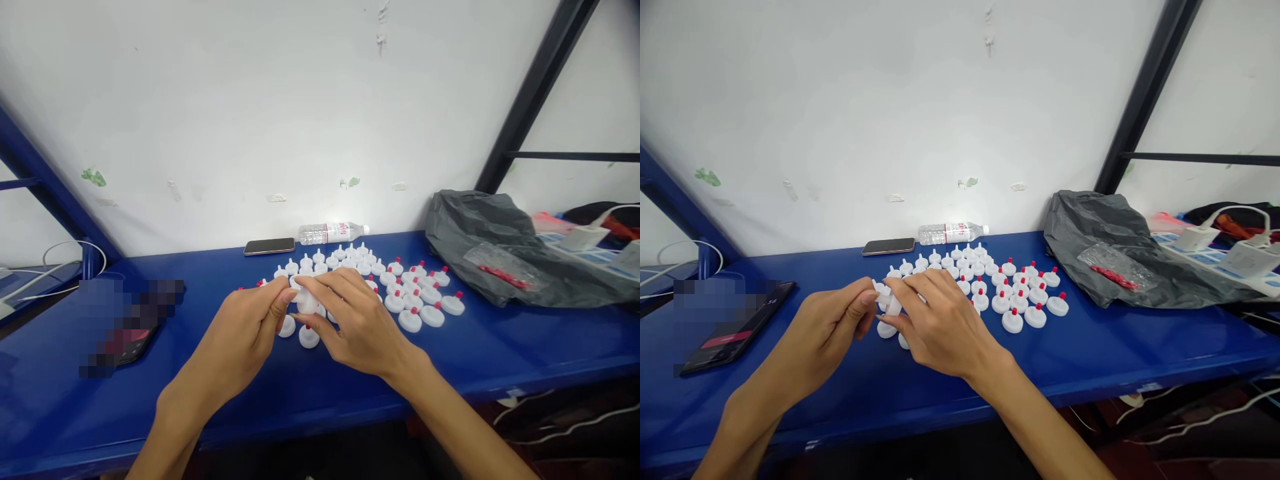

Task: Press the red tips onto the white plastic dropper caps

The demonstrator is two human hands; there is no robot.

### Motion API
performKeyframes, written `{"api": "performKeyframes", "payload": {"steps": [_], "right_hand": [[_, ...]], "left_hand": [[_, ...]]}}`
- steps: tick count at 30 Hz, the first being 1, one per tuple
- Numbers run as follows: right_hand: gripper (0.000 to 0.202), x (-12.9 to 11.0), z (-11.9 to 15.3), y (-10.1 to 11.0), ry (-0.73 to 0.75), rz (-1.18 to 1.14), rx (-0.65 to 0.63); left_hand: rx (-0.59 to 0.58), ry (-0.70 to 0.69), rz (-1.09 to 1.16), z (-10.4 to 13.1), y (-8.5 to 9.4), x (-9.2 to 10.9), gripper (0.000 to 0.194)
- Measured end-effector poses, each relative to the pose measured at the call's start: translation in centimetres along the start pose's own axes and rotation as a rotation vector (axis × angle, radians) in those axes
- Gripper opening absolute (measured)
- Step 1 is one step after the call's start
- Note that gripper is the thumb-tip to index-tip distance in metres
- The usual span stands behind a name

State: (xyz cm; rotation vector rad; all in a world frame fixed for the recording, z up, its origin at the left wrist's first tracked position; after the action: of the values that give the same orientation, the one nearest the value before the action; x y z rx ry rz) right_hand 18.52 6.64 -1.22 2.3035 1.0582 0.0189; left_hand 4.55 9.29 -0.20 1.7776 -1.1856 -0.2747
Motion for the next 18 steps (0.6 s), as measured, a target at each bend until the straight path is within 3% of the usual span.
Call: {"api": "performKeyframes", "payload": {"steps": [6, 14, 18], "right_hand": [[0.034, -0.1, 0.1, 0.3, 0.093, 0.025, 0.016], [0.034, -0.3, 0.1, 0.1, 0.126, 0.098, 0.003], [0.031, -0.6, 0.0, 0.2, 0.087, 0.057, 0.017]], "left_hand": [[-0.029, 0.001, 0.003, 0.1, -0.3, 0.1, 0.041], [-0.009, 0.023, -0.002, 0.1, -1.1, -0.7, 0.04], [0.022, 0.002, 0.079, 0.0, -0.7, -0.5, 0.042]]}}
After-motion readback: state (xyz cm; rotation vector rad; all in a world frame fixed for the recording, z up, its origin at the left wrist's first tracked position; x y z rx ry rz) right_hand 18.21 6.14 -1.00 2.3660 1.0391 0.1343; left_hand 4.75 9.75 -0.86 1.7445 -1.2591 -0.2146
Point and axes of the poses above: each hand's wrist, its own z-axis away from the middle knuckle, its own y-axis out of the back of the hand, x = y × z, the point moved 7 cm from there along -z, towards the middle knuckle, and after that the axes turned 14 degrees about -y, right-handed, at the moved point
